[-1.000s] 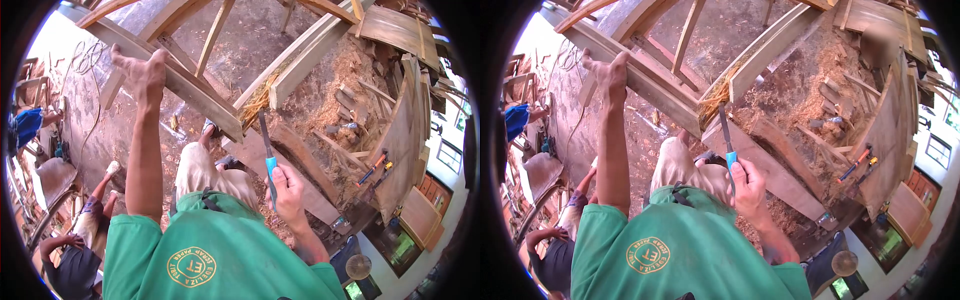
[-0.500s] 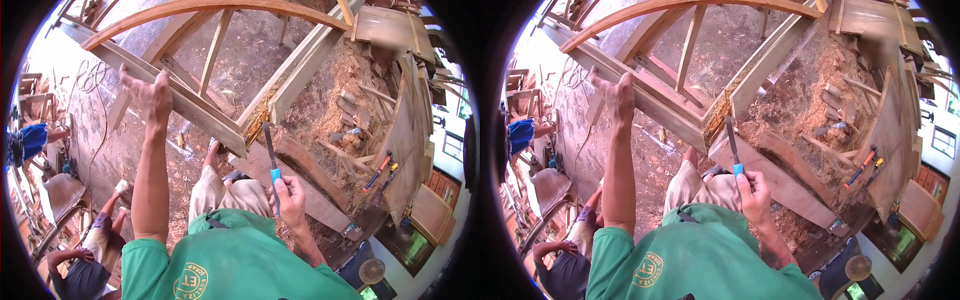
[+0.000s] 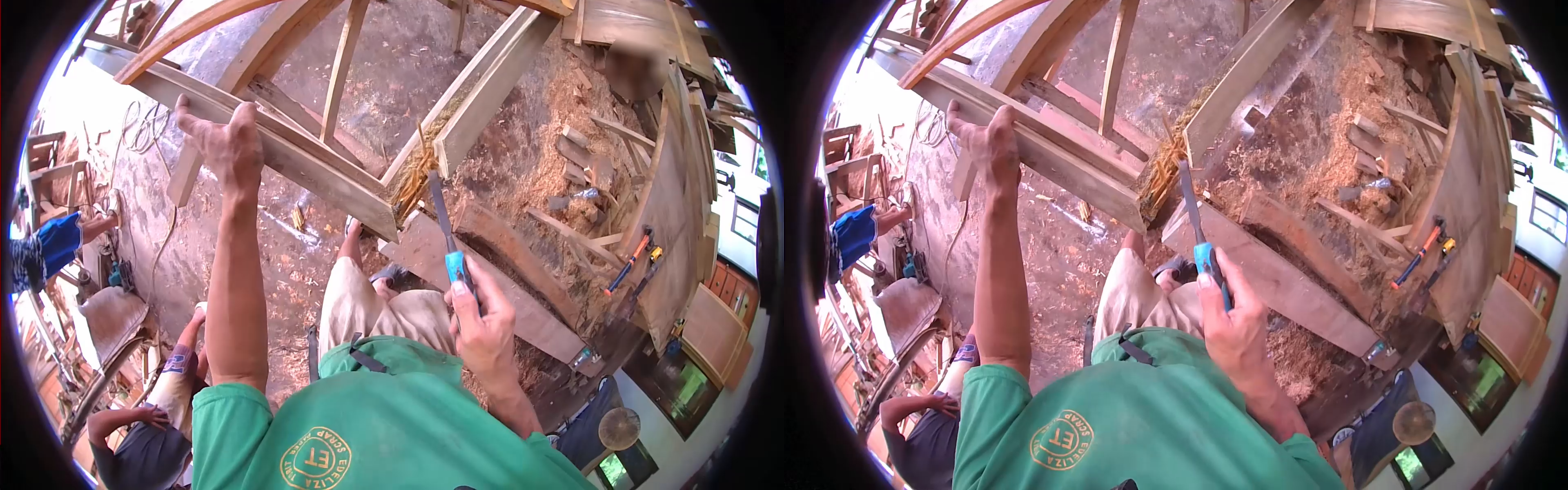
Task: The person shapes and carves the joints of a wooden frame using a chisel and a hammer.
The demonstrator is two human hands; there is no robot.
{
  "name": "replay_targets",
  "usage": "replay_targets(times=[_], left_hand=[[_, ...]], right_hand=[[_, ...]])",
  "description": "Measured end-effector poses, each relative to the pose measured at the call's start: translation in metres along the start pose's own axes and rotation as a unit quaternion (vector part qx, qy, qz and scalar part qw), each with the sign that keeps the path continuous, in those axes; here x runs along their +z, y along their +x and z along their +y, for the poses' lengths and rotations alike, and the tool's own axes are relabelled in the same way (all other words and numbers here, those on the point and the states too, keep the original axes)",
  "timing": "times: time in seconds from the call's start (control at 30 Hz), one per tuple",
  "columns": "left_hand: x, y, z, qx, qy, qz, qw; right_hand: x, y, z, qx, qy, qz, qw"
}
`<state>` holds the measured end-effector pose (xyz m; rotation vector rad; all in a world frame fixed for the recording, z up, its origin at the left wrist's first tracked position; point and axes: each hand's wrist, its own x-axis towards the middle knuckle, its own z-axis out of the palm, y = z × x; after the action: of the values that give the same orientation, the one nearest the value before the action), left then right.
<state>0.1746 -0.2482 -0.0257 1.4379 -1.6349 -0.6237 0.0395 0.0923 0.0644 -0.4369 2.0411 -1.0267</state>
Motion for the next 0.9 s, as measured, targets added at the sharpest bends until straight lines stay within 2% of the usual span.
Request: replay_targets(times=[0.07,0.1,0.13,0.2,0.23,0.33,0.4,0.47,0.53,0.6,0.67,0.73,0.8,0.87,0.9], left_hand=[[0.000,0.000,-0.008,0.029,0.035,0.001,0.999],[-0.001,-0.002,-0.011,0.049,0.061,-0.014,0.997],[-0.002,0.002,-0.007,0.078,0.087,-0.034,0.993],[-0.003,-0.001,0.033,-0.081,-0.011,-0.013,0.997],[-0.001,0.002,0.019,-0.047,-0.014,-0.007,0.999],[0.001,0.002,0.003,-0.022,0.044,-0.013,0.999],[-0.003,0.000,0.018,-0.041,0.009,-0.008,0.999],[-0.003,-0.002,0.026,-0.099,-0.024,-0.024,0.995],[-0.004,-0.007,0.024,-0.070,-0.003,-0.020,0.997],[-0.003,-0.003,0.031,-0.078,-0.018,-0.016,0.997],[-0.004,-0.001,0.021,-0.064,0.028,-0.002,0.998],[-0.002,-0.006,0.031,-0.084,0.022,-0.004,0.996],[-0.002,-0.001,0.033,-0.056,0.006,0.011,0.998],[-0.006,-0.005,0.038,-0.119,-0.039,-0.029,0.992],[-0.003,-0.007,0.037,-0.059,-0.050,-0.005,0.997]], right_hand=[[0.016,0.032,-0.003,-0.047,0.060,0.014,0.997],[0.024,0.057,-0.018,-0.019,0.058,0.001,0.998],[0.029,0.065,-0.017,-0.035,0.032,0.005,0.999],[0.030,0.029,-0.017,-0.028,0.066,0.005,0.997],[0.027,0.016,0.014,-0.065,0.034,0.023,0.997],[0.010,-0.013,0.017,-0.010,0.081,0.015,0.997],[0.005,-0.013,0.004,0.019,0.091,-0.007,0.996],[0.005,0.000,-0.004,0.032,0.085,-0.006,0.996],[0.016,0.021,-0.005,-0.002,0.098,0.008,0.995],[0.012,0.008,-0.006,-0.011,0.050,0.016,0.999],[0.002,-0.007,0.015,-0.035,0.013,0.012,0.999],[0.012,0.030,-0.007,-0.031,0.031,0.007,0.999],[0.015,0.042,-0.012,-0.070,0.011,-0.010,0.997],[0.003,0.017,0.015,-0.059,-0.006,-0.008,0.998],[-0.002,0.004,0.015,-0.025,0.035,-0.013,0.999]])
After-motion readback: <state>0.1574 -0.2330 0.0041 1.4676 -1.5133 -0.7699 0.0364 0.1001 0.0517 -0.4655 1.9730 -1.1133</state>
